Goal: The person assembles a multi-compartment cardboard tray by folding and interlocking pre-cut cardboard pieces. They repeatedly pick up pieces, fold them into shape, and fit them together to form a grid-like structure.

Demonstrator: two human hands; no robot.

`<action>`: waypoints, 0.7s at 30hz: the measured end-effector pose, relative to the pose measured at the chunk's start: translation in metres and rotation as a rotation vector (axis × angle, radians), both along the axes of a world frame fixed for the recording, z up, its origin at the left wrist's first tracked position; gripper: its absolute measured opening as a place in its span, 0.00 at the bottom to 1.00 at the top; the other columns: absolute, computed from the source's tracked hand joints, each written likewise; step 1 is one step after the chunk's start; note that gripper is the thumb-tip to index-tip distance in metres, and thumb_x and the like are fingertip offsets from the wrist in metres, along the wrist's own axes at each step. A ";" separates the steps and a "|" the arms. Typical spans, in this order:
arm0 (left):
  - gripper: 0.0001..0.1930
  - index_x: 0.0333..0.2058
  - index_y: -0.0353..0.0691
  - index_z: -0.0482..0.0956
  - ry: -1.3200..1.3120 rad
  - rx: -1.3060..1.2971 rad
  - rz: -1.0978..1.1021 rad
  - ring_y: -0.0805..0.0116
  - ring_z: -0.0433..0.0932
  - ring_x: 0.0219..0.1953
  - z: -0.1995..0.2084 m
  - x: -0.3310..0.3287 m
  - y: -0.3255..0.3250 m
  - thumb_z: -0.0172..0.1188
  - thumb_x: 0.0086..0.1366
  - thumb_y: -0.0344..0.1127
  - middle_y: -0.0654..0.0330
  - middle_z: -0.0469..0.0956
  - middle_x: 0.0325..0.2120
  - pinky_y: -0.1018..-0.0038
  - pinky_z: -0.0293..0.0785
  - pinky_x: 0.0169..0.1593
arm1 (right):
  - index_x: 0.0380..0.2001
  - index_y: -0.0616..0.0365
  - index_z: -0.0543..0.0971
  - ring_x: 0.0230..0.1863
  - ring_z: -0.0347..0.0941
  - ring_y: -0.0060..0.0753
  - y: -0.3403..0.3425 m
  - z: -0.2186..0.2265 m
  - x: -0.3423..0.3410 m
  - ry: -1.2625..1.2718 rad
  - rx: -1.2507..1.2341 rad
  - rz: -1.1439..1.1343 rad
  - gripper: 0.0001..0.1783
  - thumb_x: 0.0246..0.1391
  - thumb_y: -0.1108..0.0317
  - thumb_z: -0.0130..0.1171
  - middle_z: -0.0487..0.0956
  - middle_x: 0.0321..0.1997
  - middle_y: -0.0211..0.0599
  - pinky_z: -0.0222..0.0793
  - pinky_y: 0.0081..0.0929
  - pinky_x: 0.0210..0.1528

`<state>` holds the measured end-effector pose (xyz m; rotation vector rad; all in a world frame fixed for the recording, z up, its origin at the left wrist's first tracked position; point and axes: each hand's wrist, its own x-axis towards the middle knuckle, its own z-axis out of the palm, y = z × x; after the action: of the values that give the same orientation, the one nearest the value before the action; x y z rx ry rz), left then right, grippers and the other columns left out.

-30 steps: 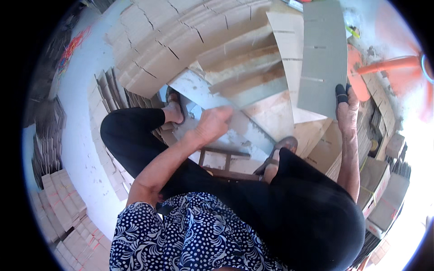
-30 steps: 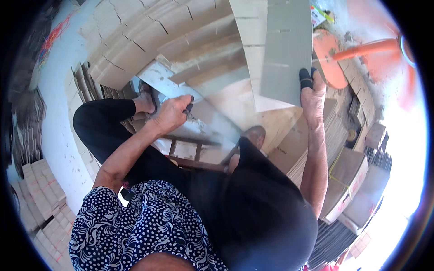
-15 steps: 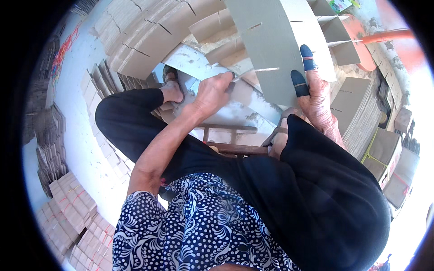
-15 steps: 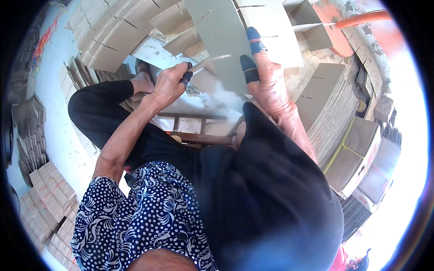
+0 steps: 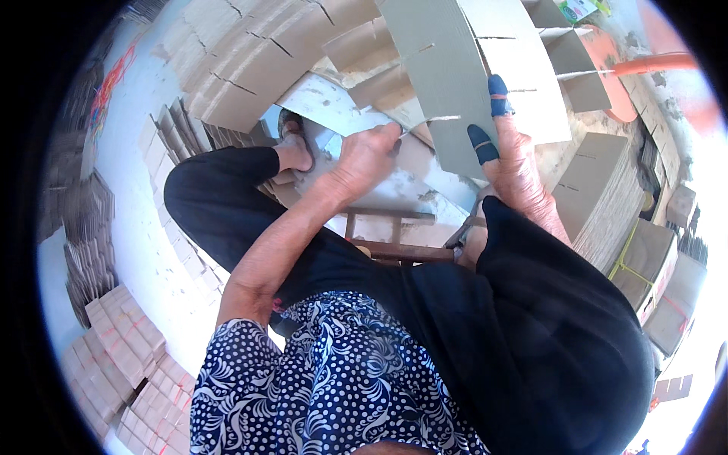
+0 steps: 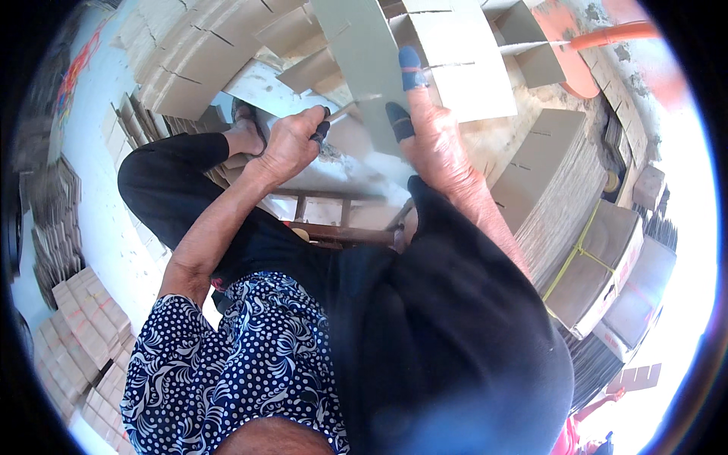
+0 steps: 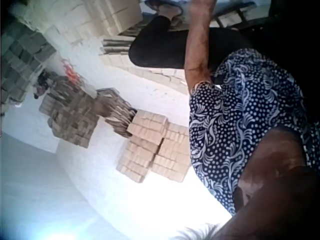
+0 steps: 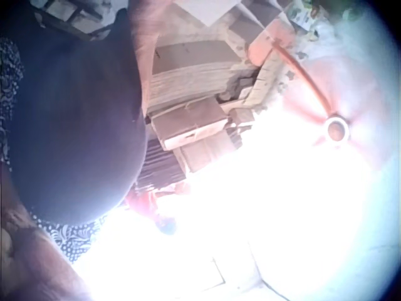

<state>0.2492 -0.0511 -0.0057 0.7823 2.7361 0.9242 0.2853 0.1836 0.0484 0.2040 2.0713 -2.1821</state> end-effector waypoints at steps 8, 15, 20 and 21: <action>0.17 0.40 0.29 0.73 0.398 0.093 0.122 0.45 0.68 0.48 0.036 -0.032 -0.001 0.60 0.49 0.23 0.46 0.70 0.46 0.60 0.68 0.51 | 0.59 0.56 0.66 0.48 0.64 0.20 0.012 -0.003 0.008 0.106 0.360 0.155 0.34 0.57 0.44 0.56 0.69 0.49 0.29 0.62 0.18 0.52; 0.09 0.31 0.36 0.68 0.142 -0.067 0.174 0.41 0.75 0.33 0.003 -0.060 -0.023 0.50 0.49 0.20 0.45 0.75 0.26 0.52 0.70 0.35 | 0.58 0.56 0.62 0.40 0.70 0.29 -0.008 0.020 -0.006 -0.047 0.150 0.072 0.32 0.51 0.57 0.55 0.74 0.41 0.39 0.68 0.23 0.44; 0.09 0.34 0.36 0.69 0.017 -0.100 0.160 0.41 0.76 0.34 0.005 -0.051 -0.018 0.51 0.52 0.22 0.45 0.76 0.30 0.53 0.71 0.37 | 0.67 0.58 0.46 0.30 0.76 0.57 0.018 -0.062 0.009 0.274 0.734 0.392 0.52 0.36 0.83 0.54 0.77 0.29 0.55 0.72 0.41 0.32; 0.10 0.37 0.35 0.69 0.035 -0.065 0.162 0.42 0.75 0.37 0.005 -0.050 -0.019 0.52 0.53 0.23 0.45 0.76 0.33 0.54 0.71 0.39 | 0.67 0.59 0.46 0.31 0.76 0.59 0.015 -0.061 0.014 0.256 0.761 0.399 0.52 0.35 0.83 0.54 0.77 0.29 0.56 0.72 0.43 0.32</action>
<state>0.1991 -0.0704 -0.0006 0.5777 2.8783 0.8533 0.2990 0.1981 -0.0121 -0.4101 2.6940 -1.1770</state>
